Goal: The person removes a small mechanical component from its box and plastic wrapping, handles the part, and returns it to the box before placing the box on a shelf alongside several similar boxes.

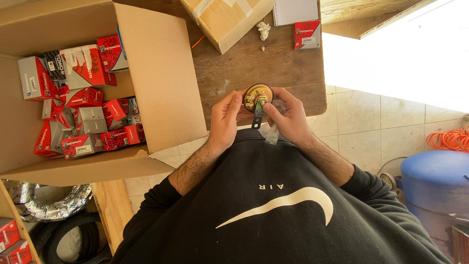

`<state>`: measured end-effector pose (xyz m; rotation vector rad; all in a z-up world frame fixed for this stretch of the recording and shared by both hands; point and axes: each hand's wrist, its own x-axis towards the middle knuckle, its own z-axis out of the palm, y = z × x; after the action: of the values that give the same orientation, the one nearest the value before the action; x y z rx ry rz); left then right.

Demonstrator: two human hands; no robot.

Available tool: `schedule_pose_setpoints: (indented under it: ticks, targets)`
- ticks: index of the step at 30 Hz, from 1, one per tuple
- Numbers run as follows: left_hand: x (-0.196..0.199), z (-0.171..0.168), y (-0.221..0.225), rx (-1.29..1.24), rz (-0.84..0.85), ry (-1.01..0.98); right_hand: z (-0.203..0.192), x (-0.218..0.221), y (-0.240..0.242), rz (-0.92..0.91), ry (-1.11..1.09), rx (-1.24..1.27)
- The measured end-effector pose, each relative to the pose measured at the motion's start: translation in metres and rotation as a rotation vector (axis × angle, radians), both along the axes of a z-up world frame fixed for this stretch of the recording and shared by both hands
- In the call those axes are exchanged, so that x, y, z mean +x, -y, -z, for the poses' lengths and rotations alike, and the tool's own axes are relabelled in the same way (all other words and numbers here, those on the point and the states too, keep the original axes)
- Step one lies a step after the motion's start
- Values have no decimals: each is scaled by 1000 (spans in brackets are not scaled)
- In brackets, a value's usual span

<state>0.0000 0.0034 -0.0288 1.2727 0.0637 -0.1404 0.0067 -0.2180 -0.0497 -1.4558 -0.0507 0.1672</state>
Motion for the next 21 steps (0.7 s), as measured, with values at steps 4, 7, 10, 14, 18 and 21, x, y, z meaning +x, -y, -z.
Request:
schedule_pose_setpoints:
  ticks: [4, 7, 10, 14, 18, 21]
  targets:
    - [-2, 0, 0, 14, 12, 43, 6, -1, 4, -14, -2, 71]
    - [-7, -3, 4, 49, 28, 51, -6, 0, 2, -21, 12, 83]
    - [-8, -1, 2, 84, 41, 60, -12, -1, 3, -11, 18, 72]
    - [-6, 4, -7, 149, 49, 105, -16, -1, 2, -27, 45, 35]
    - [-6, 11, -10, 141, 49, 103, -49, -1, -5, -79, 20, 61]
    - [-11, -13, -6, 193, 39, 120, -30, -1, -3, -139, -53, 113]
